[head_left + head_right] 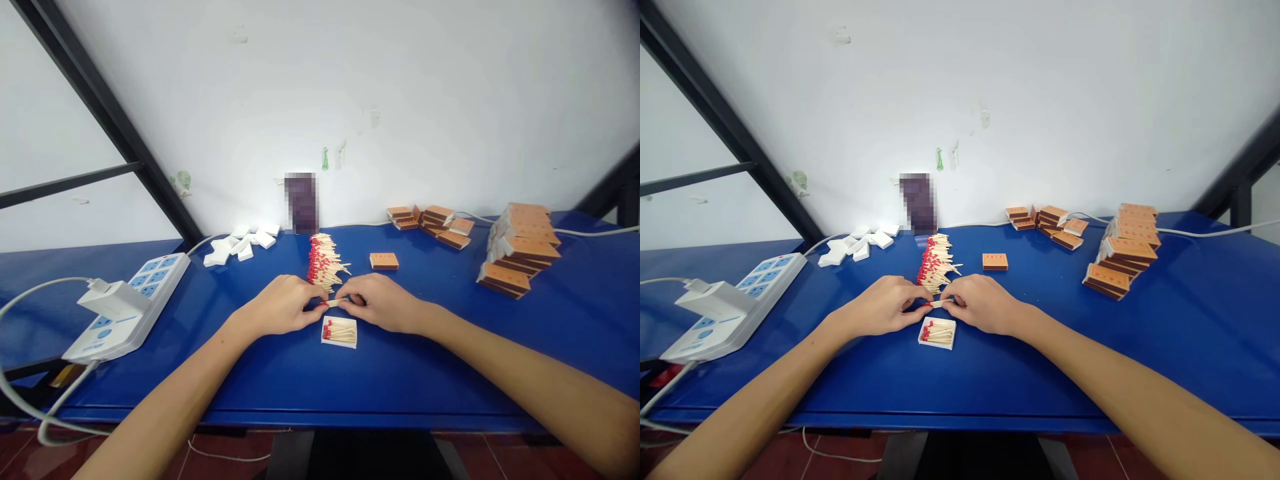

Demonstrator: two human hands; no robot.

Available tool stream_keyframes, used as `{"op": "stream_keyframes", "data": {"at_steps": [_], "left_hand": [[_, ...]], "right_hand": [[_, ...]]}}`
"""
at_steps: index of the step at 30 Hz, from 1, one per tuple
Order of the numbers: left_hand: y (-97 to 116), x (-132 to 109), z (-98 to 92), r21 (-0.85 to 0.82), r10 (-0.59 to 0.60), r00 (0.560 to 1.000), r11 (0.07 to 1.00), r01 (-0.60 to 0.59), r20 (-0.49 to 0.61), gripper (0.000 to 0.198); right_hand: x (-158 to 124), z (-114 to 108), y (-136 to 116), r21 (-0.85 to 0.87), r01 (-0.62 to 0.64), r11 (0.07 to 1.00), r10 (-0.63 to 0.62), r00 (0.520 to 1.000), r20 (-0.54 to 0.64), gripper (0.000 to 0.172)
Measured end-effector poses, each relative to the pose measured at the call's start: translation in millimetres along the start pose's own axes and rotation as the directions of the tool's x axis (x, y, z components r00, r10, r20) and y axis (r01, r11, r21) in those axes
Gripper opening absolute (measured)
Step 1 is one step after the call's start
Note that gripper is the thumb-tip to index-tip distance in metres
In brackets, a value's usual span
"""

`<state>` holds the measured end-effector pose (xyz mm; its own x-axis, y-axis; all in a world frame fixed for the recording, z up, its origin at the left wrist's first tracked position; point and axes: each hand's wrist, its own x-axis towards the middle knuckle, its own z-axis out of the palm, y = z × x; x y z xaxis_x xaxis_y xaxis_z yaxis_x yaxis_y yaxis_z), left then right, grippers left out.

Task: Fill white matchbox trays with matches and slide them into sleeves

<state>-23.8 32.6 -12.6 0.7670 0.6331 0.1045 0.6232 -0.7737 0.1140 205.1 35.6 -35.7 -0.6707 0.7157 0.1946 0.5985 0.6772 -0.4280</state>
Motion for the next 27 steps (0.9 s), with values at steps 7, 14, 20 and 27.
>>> {"op": "stream_keyframes", "data": {"at_steps": [7,14,20,27], "left_hand": [[0.1,1.6,3.2,0.04,-0.001,1.0,0.999,0.001,-0.005,0.025],[1.0,2.4,6.5,0.067,0.004,1.0,0.998,-0.002,-0.031,0.026],[0.7,2.5,8.7,0.11,-0.008,1.0,0.994,0.01,-0.025,0.023],[0.4,2.1,7.7,0.161,-0.019,1.0,0.987,0.019,0.001,0.027]], "right_hand": [[-0.6,0.6,-2.2,-0.074,0.005,0.997,-0.006,1.0,-0.024,0.019],[-1.3,0.3,-1.6,-0.105,0.036,0.994,-0.04,0.999,-0.033,0.022],[-0.5,0.6,-2.3,-0.113,0.007,0.994,-0.011,0.999,-0.033,0.019],[1.0,-0.3,-5.1,-0.155,-0.012,0.988,0.012,1.0,-0.004,0.018]]}}
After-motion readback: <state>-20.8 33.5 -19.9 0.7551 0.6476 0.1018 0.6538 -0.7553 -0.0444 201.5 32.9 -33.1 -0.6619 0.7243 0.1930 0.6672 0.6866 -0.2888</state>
